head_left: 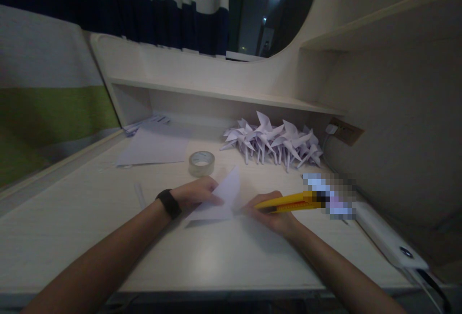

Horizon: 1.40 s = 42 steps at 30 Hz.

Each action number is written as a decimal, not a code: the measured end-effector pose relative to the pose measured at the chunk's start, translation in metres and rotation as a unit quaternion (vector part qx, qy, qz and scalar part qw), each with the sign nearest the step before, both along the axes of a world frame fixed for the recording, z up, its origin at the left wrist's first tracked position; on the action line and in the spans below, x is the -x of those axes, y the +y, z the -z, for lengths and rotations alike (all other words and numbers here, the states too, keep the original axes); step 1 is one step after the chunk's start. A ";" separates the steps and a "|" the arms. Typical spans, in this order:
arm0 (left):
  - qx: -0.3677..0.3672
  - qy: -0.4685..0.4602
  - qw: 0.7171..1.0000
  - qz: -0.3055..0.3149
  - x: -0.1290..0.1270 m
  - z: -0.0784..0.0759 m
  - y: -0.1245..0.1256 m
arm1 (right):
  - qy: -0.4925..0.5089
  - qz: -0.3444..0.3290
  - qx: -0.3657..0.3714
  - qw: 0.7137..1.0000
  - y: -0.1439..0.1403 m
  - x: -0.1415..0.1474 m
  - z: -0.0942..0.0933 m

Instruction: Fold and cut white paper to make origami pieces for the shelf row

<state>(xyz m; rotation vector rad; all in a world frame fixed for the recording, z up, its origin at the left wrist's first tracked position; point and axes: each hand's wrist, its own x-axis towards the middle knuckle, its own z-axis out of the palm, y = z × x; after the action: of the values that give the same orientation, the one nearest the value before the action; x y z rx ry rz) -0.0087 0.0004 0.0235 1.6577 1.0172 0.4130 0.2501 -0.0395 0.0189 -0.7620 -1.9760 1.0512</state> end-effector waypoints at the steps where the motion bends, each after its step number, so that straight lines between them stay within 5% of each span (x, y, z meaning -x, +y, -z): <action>1: -0.002 0.004 1.000 -0.003 0.000 0.000 0.000 | 0.002 -0.001 0.001 1.000 0.000 0.000 -0.001; 42: 0.060 -0.060 0.996 0.000 -0.003 0.001 -0.001 | -0.002 -0.005 -0.046 0.999 0.000 0.001 0.004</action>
<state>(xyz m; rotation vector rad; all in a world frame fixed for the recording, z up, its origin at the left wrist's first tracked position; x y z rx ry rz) -0.0052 -0.0005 0.0228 1.5066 0.9341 0.4378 0.2492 -0.0396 0.0150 -0.7068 -2.0191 0.9586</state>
